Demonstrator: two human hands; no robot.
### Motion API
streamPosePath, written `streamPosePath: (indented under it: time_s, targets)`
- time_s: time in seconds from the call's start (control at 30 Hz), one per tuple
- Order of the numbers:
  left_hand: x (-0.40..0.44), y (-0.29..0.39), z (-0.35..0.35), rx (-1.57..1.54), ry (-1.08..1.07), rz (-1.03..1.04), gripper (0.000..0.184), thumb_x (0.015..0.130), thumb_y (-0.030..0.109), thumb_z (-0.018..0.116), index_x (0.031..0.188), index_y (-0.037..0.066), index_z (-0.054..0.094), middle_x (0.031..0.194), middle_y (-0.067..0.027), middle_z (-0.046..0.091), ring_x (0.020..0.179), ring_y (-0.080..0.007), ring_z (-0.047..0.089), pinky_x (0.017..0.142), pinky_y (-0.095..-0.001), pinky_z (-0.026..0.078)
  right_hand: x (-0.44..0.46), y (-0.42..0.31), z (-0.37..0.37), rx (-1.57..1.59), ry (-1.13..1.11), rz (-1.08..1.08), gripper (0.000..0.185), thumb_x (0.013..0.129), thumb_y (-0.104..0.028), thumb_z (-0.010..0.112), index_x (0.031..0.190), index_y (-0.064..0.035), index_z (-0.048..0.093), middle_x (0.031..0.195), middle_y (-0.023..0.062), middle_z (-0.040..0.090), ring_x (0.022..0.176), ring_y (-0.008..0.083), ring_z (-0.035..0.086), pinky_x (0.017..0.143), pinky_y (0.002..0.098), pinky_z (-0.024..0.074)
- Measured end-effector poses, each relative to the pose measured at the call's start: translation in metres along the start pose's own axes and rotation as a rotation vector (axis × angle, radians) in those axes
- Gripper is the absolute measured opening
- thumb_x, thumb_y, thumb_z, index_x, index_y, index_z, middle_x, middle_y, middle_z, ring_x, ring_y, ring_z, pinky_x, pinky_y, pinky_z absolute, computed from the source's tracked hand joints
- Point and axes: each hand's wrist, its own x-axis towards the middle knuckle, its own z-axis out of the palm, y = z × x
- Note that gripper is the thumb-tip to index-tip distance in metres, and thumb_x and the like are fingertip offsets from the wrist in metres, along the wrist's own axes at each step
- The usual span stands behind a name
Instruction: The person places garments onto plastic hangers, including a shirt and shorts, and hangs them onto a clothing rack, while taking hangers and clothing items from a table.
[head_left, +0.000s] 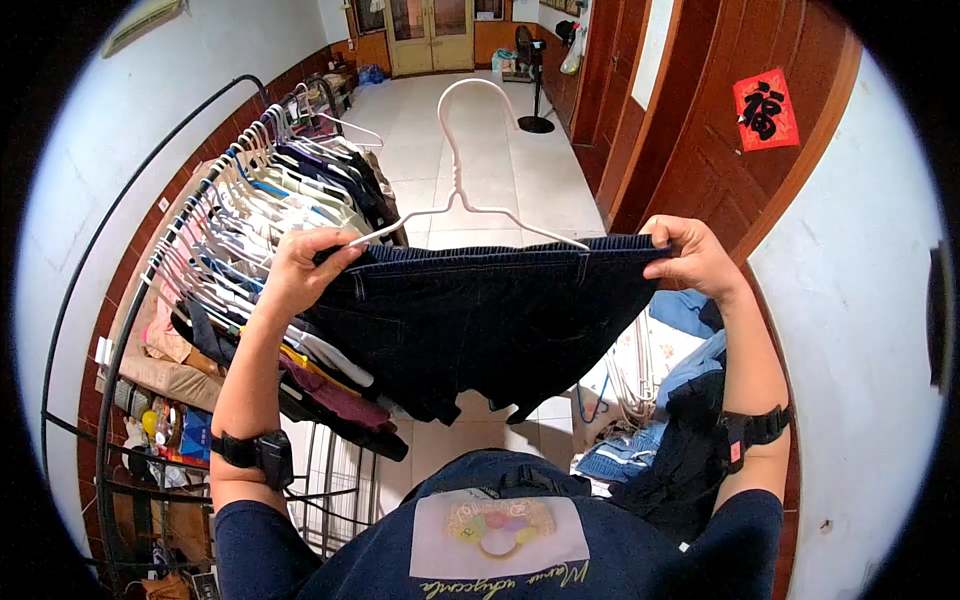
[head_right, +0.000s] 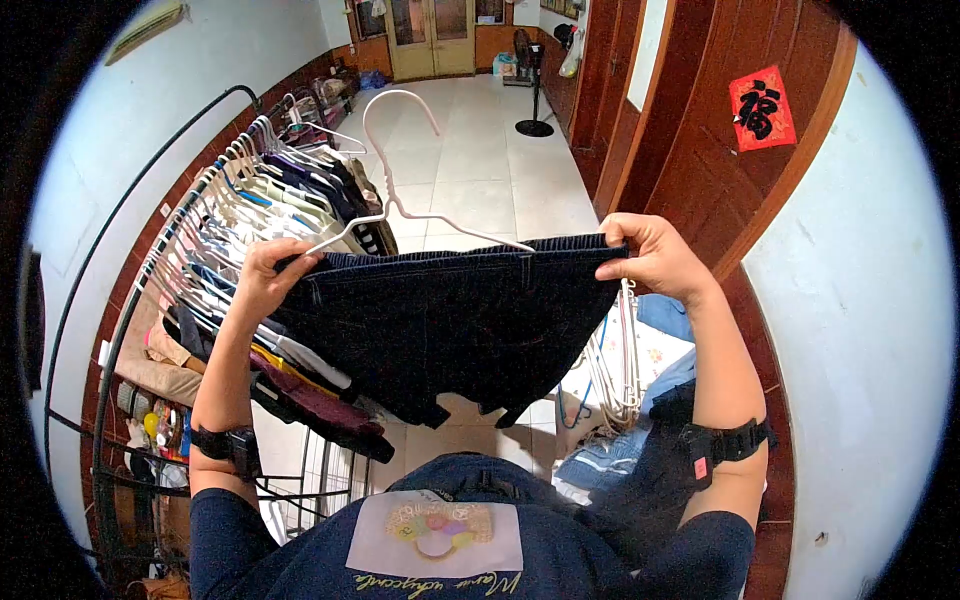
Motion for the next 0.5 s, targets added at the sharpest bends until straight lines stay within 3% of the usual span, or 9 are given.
streamPosePath:
  time_s: [0.1, 0.2, 0.23, 0.27, 0.33, 0.4, 0.47, 0.5]
  targets:
    - [0.006, 0.01, -0.001, 0.003, -0.092, 0.019, 0.013, 0.086, 0.01, 0.07, 0.09, -0.002, 0.068, 0.075, -0.0122, 0.067, 0.067, -0.0181, 0.063, 0.064, -0.0292, 0.048, 0.015, -0.003, -0.002, -0.178, 0.065, 0.05, 0.032, 0.072, -0.003, 0.077, 0.077, -0.0077, 0.045, 0.079, -0.0051, 0.048, 0.077, 0.0057, 0.044, 0.07, 0.0225, 0.0381]
    - [0.012, 0.016, 0.008, 0.077, 0.015, -0.055, 0.016, 0.086, 0.012, 0.07, 0.091, -0.002, 0.068, 0.075, -0.013, 0.067, 0.067, -0.0193, 0.063, 0.064, -0.0301, 0.048, 0.031, -0.007, 0.029, -0.33, 0.311, 0.049, 0.027, 0.079, -0.009, 0.074, 0.097, -0.0045, 0.054, 0.092, 0.0056, 0.06, 0.087, 0.0141, 0.059, 0.081, 0.0289, 0.0467]
    - [0.013, 0.014, 0.01, 0.073, 0.025, -0.078, 0.018, 0.087, 0.015, 0.07, 0.093, -0.002, 0.068, 0.074, -0.0131, 0.067, 0.066, -0.019, 0.062, 0.064, -0.0303, 0.048, 0.035, 0.0, 0.04, -0.643, 0.37, -0.088, 0.035, 0.081, -0.012, 0.072, 0.111, -0.0052, 0.055, 0.106, 0.0138, 0.061, 0.099, 0.0262, 0.062, 0.088, 0.0364, 0.0486]
    - [0.013, 0.012, 0.013, 0.074, 0.027, -0.078, 0.018, 0.087, 0.015, 0.07, 0.093, -0.002, 0.068, 0.074, -0.0131, 0.067, 0.066, -0.019, 0.062, 0.064, -0.0303, 0.048, 0.033, 0.005, 0.05, -0.745, 0.377, -0.149, 0.038, 0.083, -0.022, 0.072, 0.113, -0.0055, 0.056, 0.113, 0.0167, 0.059, 0.103, 0.0335, 0.06, 0.089, 0.0409, 0.0484]
    - [0.01, 0.008, 0.017, 0.044, 0.037, -0.135, 0.02, 0.087, 0.017, 0.07, 0.094, -0.002, 0.069, 0.075, -0.0139, 0.067, 0.068, -0.0181, 0.063, 0.065, -0.03, 0.048, 0.034, 0.007, 0.081, -0.968, 0.391, -0.359, 0.045, 0.085, -0.035, 0.069, 0.116, -0.0052, 0.056, 0.111, 0.0166, 0.059, 0.099, 0.0337, 0.059, 0.087, 0.0402, 0.0489]
    - [0.009, 0.007, 0.019, 0.074, -0.003, -0.16, 0.02, 0.09, 0.018, 0.067, 0.096, -0.001, 0.069, 0.076, -0.012, 0.069, 0.069, -0.0159, 0.063, 0.065, -0.0294, 0.048, 0.028, -0.002, 0.102, -0.999, 0.384, -0.206, 0.049, 0.087, -0.047, 0.062, 0.112, -0.0045, 0.057, 0.107, 0.0134, 0.061, 0.097, 0.0315, 0.059, 0.083, 0.0403, 0.05]
    - [0.007, -0.002, 0.024, -0.086, 0.055, -0.149, 0.02, 0.093, 0.018, 0.063, 0.098, 0.0, 0.07, 0.078, -0.0092, 0.07, 0.071, -0.0141, 0.063, 0.066, -0.0281, 0.048, 0.034, -0.004, 0.1, -0.884, 0.386, 0.011, 0.037, 0.089, -0.047, 0.059, 0.087, -0.0104, 0.064, 0.081, 0.0078, 0.065, 0.086, 0.028, 0.06, 0.069, 0.0409, 0.0486]
    - [0.006, -0.004, 0.026, -0.098, 0.142, -0.138, 0.021, 0.096, 0.018, 0.06, 0.099, 0.001, 0.071, 0.078, -0.0069, 0.07, 0.073, -0.0126, 0.063, 0.068, -0.0265, 0.049, 0.036, -0.002, 0.097, -0.926, 0.406, 0.007, 0.036, 0.09, -0.047, 0.058, 0.083, -0.0116, 0.064, 0.077, 0.008, 0.064, 0.081, 0.0282, 0.061, 0.066, 0.0409, 0.048]
